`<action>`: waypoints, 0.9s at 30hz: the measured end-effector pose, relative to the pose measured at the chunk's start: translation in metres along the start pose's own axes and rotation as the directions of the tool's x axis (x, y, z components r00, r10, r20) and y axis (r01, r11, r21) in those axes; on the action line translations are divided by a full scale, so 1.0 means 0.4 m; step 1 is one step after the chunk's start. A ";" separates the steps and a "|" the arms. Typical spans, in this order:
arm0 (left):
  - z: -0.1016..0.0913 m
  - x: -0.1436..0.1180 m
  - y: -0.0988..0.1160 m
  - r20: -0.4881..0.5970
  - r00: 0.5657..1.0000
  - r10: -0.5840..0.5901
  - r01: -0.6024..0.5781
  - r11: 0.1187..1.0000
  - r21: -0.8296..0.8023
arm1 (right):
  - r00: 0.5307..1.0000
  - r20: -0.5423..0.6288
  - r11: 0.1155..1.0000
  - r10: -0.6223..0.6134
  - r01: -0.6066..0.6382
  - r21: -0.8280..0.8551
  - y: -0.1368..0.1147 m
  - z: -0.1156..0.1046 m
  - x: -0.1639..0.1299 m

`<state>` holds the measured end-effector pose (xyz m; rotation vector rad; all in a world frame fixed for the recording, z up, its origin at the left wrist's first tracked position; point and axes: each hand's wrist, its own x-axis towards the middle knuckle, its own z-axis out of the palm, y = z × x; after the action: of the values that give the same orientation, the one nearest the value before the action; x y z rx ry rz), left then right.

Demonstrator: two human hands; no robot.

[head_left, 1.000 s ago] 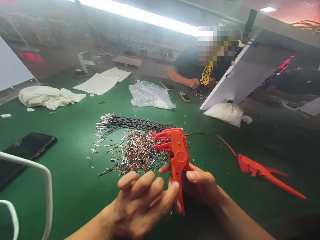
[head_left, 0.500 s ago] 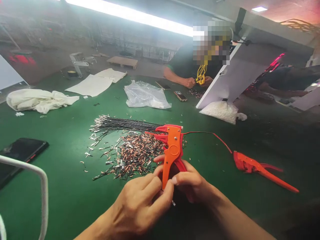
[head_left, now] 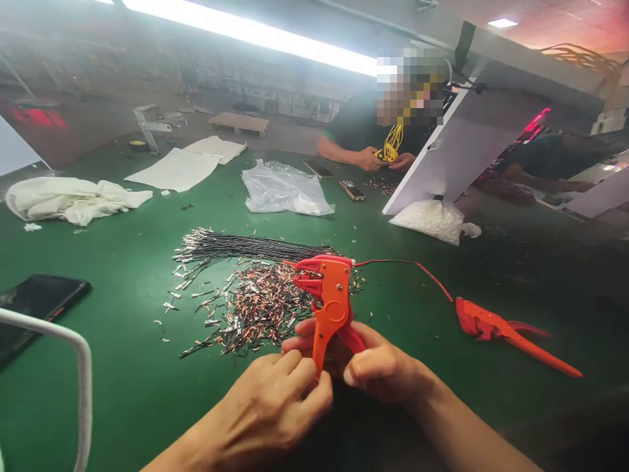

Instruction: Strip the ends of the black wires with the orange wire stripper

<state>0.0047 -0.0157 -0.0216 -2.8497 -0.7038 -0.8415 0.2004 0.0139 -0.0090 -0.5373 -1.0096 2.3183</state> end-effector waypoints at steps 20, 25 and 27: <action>0.003 0.025 -0.009 -0.377 0.819 -0.432 0.306 0.885 -0.350 | 0.994 0.006 0.993 -0.109 0.109 -0.040 0.002 0.003 0.019; -0.002 0.020 0.006 -0.471 0.813 -0.342 0.206 0.926 -0.317 | 0.994 -0.050 0.995 -0.101 0.100 -0.031 0.006 0.000 0.029; 0.003 0.018 0.011 -0.475 0.809 -0.346 0.199 0.922 -0.332 | 0.997 -0.068 0.992 -0.040 0.031 -0.120 0.011 -0.009 0.031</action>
<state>0.0128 -0.0164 -0.0187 -2.5352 -0.9903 -1.8011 0.1915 0.0209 -0.0166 -0.6388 -1.1194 2.2022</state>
